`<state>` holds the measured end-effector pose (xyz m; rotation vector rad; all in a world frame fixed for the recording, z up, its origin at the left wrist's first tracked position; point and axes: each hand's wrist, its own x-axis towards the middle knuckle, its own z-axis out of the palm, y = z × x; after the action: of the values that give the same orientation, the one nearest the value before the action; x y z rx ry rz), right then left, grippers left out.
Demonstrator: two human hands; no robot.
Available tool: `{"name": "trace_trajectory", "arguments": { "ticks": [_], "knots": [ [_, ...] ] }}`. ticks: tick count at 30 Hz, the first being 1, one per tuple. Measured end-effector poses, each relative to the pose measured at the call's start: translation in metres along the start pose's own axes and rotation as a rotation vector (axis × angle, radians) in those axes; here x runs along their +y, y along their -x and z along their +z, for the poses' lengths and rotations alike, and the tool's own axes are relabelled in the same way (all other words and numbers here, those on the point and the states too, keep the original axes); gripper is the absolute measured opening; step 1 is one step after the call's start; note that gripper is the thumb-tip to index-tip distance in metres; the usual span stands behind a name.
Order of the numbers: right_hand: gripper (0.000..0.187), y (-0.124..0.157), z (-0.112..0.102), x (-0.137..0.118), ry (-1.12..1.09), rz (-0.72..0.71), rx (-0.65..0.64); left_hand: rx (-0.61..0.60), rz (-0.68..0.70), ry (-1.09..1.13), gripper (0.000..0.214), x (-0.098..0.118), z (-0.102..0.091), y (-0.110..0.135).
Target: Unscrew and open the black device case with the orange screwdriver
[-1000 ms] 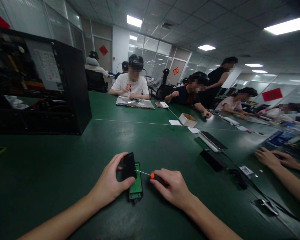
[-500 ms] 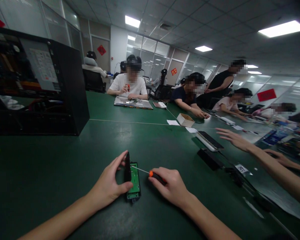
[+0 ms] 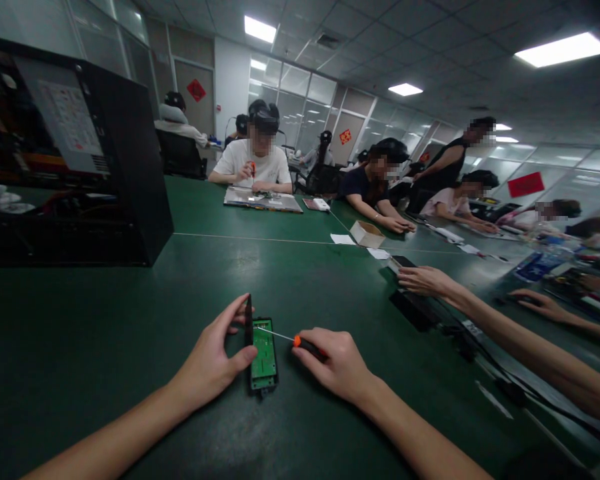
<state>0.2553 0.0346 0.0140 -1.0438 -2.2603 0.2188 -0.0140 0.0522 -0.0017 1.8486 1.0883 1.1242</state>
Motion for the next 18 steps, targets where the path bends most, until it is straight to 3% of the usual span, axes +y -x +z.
{"name": "trace_trajectory", "arguments": {
  "ticks": [11, 15, 18],
  "knots": [
    [0.024, 0.0002, -0.0012, -0.0002, 0.011, 0.020, -0.032, 0.015, -0.034, 0.062, 0.088, 0.0015, 0.0004, -0.0003],
    [0.023, -0.0009, -0.0001, 0.0027, 0.020, 0.110, -0.061, 0.076, -0.069, 0.122, 0.083, 0.0001, -0.0008, -0.0020],
    [0.024, -0.0016, 0.0015, 0.0072, 0.043, 0.213, -0.048, 0.165, -0.129, 0.286, 0.081, -0.0013, -0.0023, -0.0045]
  ]
}}
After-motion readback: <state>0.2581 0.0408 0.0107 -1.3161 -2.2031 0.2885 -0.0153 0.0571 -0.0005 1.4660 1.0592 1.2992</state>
